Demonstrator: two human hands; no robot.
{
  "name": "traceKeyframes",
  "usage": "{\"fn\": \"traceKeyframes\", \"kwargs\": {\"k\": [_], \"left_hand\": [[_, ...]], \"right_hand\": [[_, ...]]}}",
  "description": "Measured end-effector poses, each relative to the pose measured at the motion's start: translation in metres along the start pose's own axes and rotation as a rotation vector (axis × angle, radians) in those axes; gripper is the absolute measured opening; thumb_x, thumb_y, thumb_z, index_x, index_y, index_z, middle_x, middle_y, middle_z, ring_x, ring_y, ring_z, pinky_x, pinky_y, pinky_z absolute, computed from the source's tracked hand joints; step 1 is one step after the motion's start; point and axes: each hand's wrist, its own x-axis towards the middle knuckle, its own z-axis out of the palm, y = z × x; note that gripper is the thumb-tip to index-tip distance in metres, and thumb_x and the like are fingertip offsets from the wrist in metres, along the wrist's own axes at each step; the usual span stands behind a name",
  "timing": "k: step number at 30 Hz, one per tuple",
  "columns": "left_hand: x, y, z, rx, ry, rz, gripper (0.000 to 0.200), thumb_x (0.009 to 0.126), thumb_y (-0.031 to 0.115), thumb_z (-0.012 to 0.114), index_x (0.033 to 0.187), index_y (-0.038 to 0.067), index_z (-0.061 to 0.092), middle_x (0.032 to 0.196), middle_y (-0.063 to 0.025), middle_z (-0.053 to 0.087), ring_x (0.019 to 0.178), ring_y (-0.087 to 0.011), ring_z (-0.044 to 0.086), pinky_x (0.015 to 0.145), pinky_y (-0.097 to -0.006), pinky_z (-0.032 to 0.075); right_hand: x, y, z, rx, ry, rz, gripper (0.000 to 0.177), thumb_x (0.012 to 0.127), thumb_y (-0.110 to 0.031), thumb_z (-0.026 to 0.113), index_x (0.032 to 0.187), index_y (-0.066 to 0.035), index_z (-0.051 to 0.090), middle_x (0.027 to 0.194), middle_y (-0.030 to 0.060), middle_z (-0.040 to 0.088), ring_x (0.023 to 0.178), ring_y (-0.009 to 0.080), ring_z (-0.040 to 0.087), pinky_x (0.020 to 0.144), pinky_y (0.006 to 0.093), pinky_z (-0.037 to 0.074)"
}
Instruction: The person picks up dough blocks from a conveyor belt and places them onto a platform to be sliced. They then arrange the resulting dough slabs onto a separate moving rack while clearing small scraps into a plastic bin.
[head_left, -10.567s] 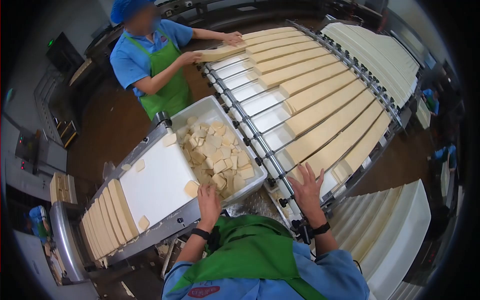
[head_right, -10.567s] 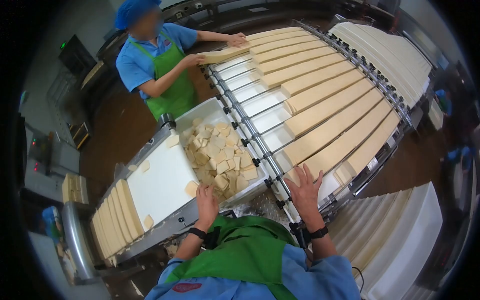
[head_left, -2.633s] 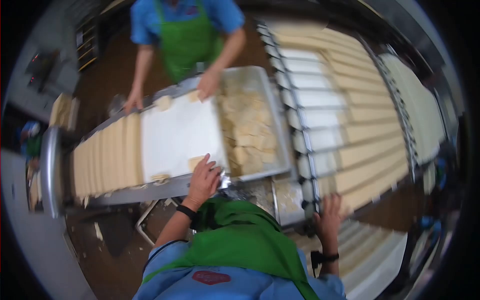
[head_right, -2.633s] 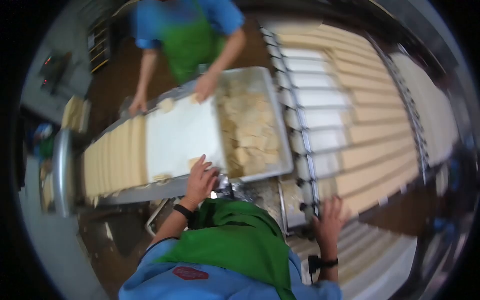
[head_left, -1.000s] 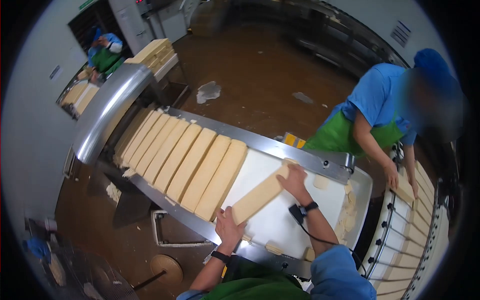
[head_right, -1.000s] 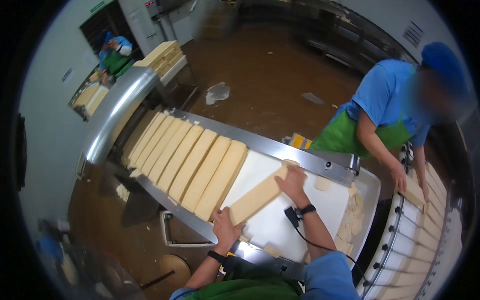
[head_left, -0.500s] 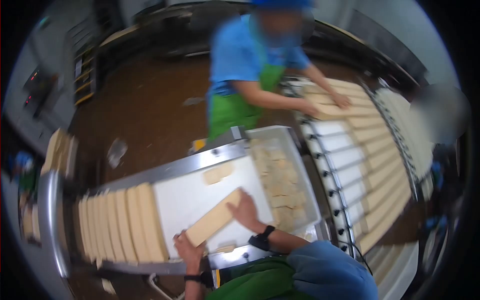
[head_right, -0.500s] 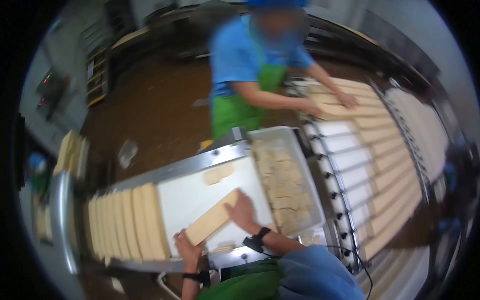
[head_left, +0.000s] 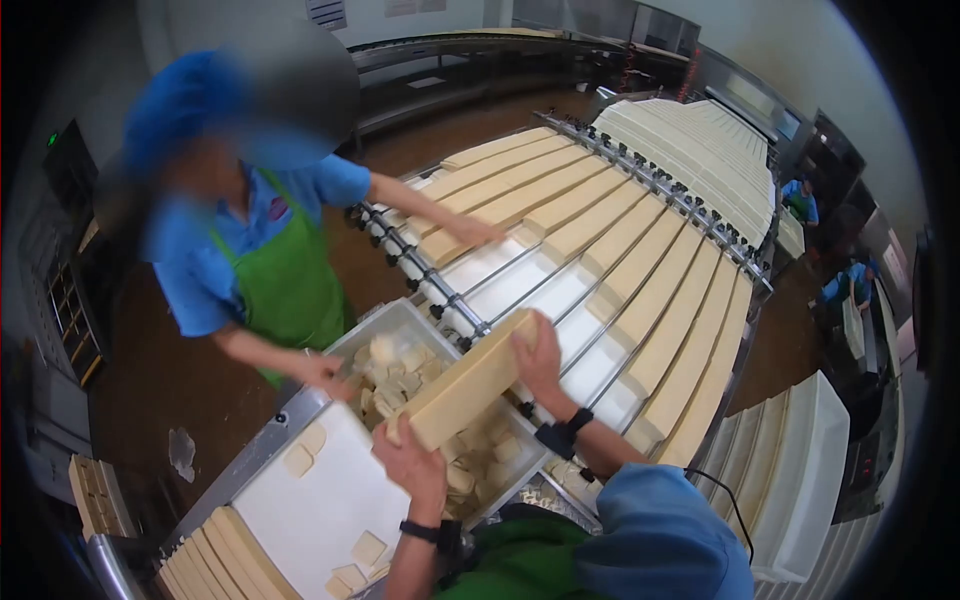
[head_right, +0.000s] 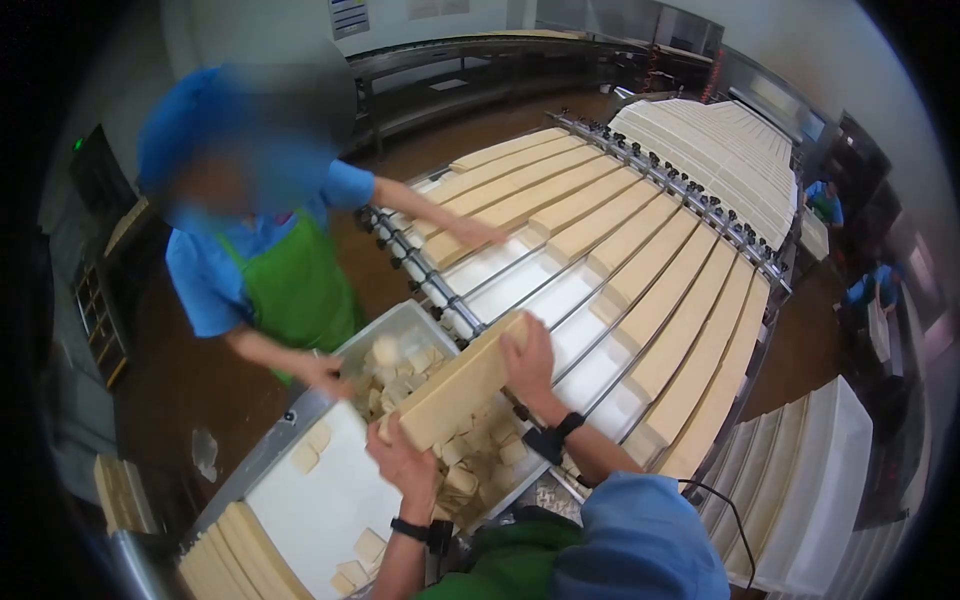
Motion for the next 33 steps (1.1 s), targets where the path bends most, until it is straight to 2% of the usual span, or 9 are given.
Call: {"fn": "traceKeyframes", "kwargs": {"k": [7,11,17,19,21,24,25,30,33], "left_hand": [[0.080,0.123,0.068,-0.004,-0.418,0.108,0.078,0.069,0.016,0.081,0.138,0.009,0.045,0.129,-0.0208,0.041,0.104,-0.0434,0.049,0.085,-0.0503,0.047],[0.106,0.139,0.097,-0.119,-0.427,0.112,0.075,0.075,0.023,0.080,0.138,0.006,0.044,0.127,-0.0206,0.042,0.104,-0.0412,0.054,0.087,-0.0475,0.048],[0.102,0.130,0.165,-0.391,-0.337,-0.166,0.063,0.079,0.019,0.076,0.134,0.004,0.048,0.120,-0.0213,0.050,0.105,-0.0373,0.057,0.092,-0.0432,0.047],[0.095,0.125,0.185,-0.378,-0.333,-0.153,0.059,0.078,0.018,0.075,0.131,0.005,0.052,0.109,-0.0187,0.055,0.097,-0.0350,0.059,0.087,-0.0406,0.049],[0.091,0.123,0.196,-0.424,-0.230,-0.089,0.054,0.075,0.013,0.075,0.126,0.004,0.057,0.103,-0.0177,0.057,0.097,-0.0342,0.059,0.086,-0.0399,0.050],[0.086,0.117,0.204,-0.494,-0.170,-0.068,0.049,0.072,0.005,0.071,0.120,0.003,0.060,0.101,-0.0176,0.059,0.096,-0.0338,0.060,0.085,-0.0397,0.050],[0.087,0.115,0.203,-0.514,-0.158,-0.075,0.049,0.071,0.003,0.069,0.119,0.002,0.061,0.101,-0.0178,0.060,0.096,-0.0337,0.060,0.085,-0.0398,0.050],[0.086,0.117,0.182,-0.577,-0.139,-0.235,0.046,0.073,-0.004,0.061,0.119,0.002,0.062,0.105,-0.0188,0.063,0.096,-0.0346,0.063,0.087,-0.0404,0.051],[0.078,0.099,0.127,-0.870,-0.116,-0.414,0.043,0.078,0.000,0.064,0.120,0.002,0.061,0.111,-0.0188,0.062,0.099,-0.0352,0.064,0.090,-0.0415,0.050]], "right_hand": [[0.117,0.138,-0.016,-0.203,-0.135,0.160,0.056,0.090,-0.037,0.064,0.127,0.003,0.051,0.114,0.0233,0.062,0.104,0.0406,0.060,0.094,0.0486,0.045],[0.146,0.150,-0.023,-0.658,-0.594,0.360,0.065,0.085,-0.046,0.066,0.125,0.003,0.054,0.118,0.0222,0.062,0.109,0.0394,0.059,0.101,0.0582,0.036],[0.126,0.149,-0.024,-1.003,-0.367,0.106,0.073,0.084,-0.049,0.064,0.133,0.004,0.050,0.133,0.0290,0.051,0.128,0.0435,0.043,0.112,0.0588,0.020],[0.101,0.143,-0.009,-0.943,-0.350,-0.027,0.075,0.087,-0.046,0.063,0.137,0.007,0.045,0.140,0.0319,0.043,0.136,0.0456,0.035,0.113,0.0595,0.019],[0.074,0.125,-0.001,-0.470,-0.472,-0.062,0.076,0.089,-0.046,0.062,0.142,0.004,0.041,0.149,0.0313,0.033,0.141,0.0468,0.026,0.113,0.0627,0.017],[0.044,0.087,0.006,-0.248,-0.706,-0.072,0.076,0.090,-0.047,0.060,0.148,-0.003,0.036,0.153,0.0305,0.026,0.144,0.0472,0.019,0.113,0.0652,0.014],[0.037,0.089,0.012,-0.428,-0.766,-0.107,0.075,0.091,-0.045,0.059,0.152,-0.011,0.031,0.156,0.0281,0.020,0.146,0.0450,0.015,0.113,0.0662,0.011],[0.037,0.097,0.009,-0.545,-0.716,-0.226,0.076,0.092,-0.042,0.057,0.155,-0.013,0.026,0.158,0.0229,0.022,0.147,0.0418,0.015,0.114,0.0658,0.009],[0.036,0.093,0.011,-0.648,-0.725,-0.209,0.076,0.092,-0.041,0.056,0.155,-0.012,0.025,0.158,0.0231,0.021,0.147,0.0414,0.015,0.114,0.0658,0.009]]}}
